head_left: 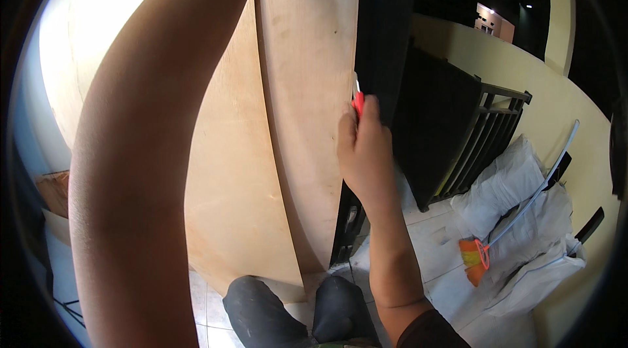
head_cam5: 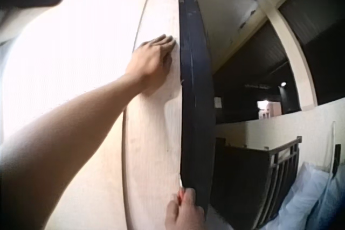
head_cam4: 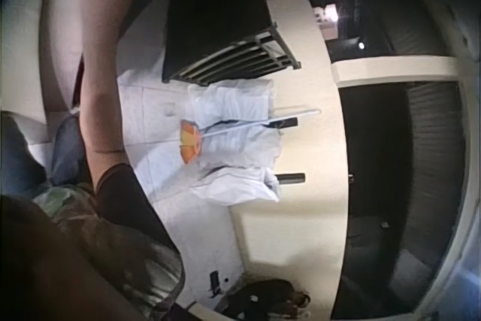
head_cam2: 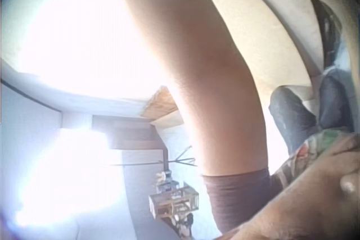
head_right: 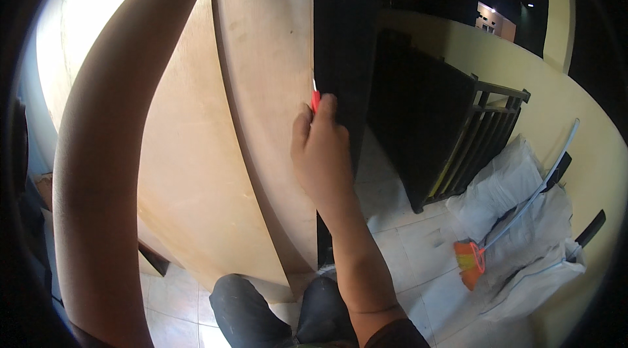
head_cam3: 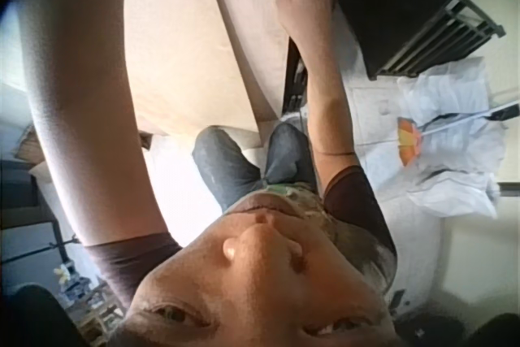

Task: The person uses a red utility knife to cut and trim the edge of a large, light-colored wooden board. They hold the board steady with one hand while scoring and slicing along the edge with the other, occasionally adjusting their position on the floor.

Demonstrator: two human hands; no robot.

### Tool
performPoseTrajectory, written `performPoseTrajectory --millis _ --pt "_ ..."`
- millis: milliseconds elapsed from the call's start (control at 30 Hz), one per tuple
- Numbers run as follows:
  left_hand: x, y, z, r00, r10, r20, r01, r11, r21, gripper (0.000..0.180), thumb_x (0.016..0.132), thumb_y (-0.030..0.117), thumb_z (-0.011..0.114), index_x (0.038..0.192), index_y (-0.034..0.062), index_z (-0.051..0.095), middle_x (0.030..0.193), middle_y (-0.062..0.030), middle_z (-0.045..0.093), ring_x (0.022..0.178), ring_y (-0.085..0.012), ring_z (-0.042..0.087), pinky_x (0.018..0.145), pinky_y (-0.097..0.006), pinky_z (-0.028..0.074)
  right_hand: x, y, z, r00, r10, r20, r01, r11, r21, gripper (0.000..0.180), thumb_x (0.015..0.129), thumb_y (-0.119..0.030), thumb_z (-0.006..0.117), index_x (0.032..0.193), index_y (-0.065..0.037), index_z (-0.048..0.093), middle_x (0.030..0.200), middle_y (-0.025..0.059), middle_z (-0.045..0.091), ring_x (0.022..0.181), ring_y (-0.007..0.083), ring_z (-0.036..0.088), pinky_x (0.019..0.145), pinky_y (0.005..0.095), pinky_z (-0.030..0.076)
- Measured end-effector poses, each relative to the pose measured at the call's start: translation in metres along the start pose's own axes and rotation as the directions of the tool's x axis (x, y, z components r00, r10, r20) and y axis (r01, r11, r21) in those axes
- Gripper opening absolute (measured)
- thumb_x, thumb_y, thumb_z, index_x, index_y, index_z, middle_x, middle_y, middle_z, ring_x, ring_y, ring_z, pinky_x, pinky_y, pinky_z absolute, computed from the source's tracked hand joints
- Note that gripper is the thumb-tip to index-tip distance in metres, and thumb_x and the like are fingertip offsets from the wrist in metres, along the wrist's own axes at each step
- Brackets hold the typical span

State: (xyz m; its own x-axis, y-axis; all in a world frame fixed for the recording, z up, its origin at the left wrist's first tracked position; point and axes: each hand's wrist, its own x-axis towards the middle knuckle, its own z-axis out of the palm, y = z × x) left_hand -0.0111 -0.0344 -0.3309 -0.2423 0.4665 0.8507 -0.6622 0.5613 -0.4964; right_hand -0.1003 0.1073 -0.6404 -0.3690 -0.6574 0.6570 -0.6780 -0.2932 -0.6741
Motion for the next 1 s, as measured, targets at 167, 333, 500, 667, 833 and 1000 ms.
performPoseTrajectory --millis 167,333,500,667,833,1000 --pt "0.005 0.002 -0.02 0.98 0.139 0.142 -0.137 0.99 -0.027 0.043 0.102 0.02 0.051 0.14 0.0029 0.063 0.152 -0.0148 0.057 0.148 -0.0325 0.044 0.125 -0.043 0.033 -0.04 0.023 -0.008 0.985 -0.024 -0.169 0.091 0.914 0.396 0.019 0.11 -0.022 0.055 0.105 -0.003 0.054 0.078 0.0069 0.057 0.067 0.0139 0.056 0.063 0.03 0.044" --pt "-0.006 0.021 -0.019 0.904 0.25 0.346 -0.215 0.967 -0.135 0.05 0.099 0.039 0.062 0.137 0.0071 0.066 0.157 -0.0164 0.051 0.154 -0.0333 0.035 0.127 -0.049 0.029 -0.072 0.087 0.001 0.97 0.186 -0.158 -0.076 0.845 0.53 0.017 0.108 -0.02 0.058 0.1 -0.006 0.055 0.074 -0.001 0.049 0.064 0.0086 0.045 0.059 0.0277 0.038" --pt "0.003 0.009 -0.021 0.881 0.293 0.372 -0.269 0.956 -0.117 0.053 0.094 0.045 0.069 0.127 0.0041 0.072 0.156 -0.02 0.05 0.154 -0.0362 0.033 0.127 -0.05 0.027 -0.011 0.041 -0.01 0.829 -0.089 -0.553 0.357 0.845 0.399 0.022 0.107 -0.023 0.06 0.095 -0.007 0.051 0.074 -0.0023 0.046 0.064 0.0065 0.042 0.057 0.0268 0.035" --pt "0.004 -0.001 -0.029 0.878 0.308 0.365 -0.277 0.951 -0.137 0.05 0.092 0.043 0.072 0.119 0.0018 0.074 0.155 -0.0209 0.051 0.154 -0.0367 0.034 0.126 -0.05 0.028 0.073 -0.015 -0.026 0.794 -0.138 -0.592 0.607 0.234 0.76 0.019 0.098 -0.019 0.051 0.086 -0.005 0.05 0.069 0.0028 0.045 0.057 0.0119 0.04 0.055 0.028 0.039" --pt "0.004 0.003 -0.027 0.89 0.315 0.329 -0.285 0.949 -0.136 0.047 0.093 0.043 0.071 0.117 0.0026 0.075 0.155 -0.0203 0.052 0.153 -0.0367 0.035 0.126 -0.049 0.03 0.105 -0.034 -0.024 0.62 -0.225 -0.751 0.78 0.273 0.563 0.037 0.095 -0.013 0.056 0.064 -0.013 0.034 0.05 -0.0016 0.032 0.038 0.0068 0.029 0.039 0.0258 0.024" --pt "-0.017 0.021 -0.002 0.931 0.277 0.239 -0.236 0.954 -0.186 0.044 0.094 0.043 0.07 0.113 0.0036 0.076 0.154 -0.0195 0.054 0.153 -0.0352 0.035 0.126 -0.049 0.03 0.109 -0.004 -0.02 0.636 -0.328 -0.699 0.771 0.317 0.553 0.036 0.095 -0.007 0.055 0.064 -0.011 0.036 0.049 -0.0018 0.033 0.037 0.007 0.032 0.039 0.026 0.024"
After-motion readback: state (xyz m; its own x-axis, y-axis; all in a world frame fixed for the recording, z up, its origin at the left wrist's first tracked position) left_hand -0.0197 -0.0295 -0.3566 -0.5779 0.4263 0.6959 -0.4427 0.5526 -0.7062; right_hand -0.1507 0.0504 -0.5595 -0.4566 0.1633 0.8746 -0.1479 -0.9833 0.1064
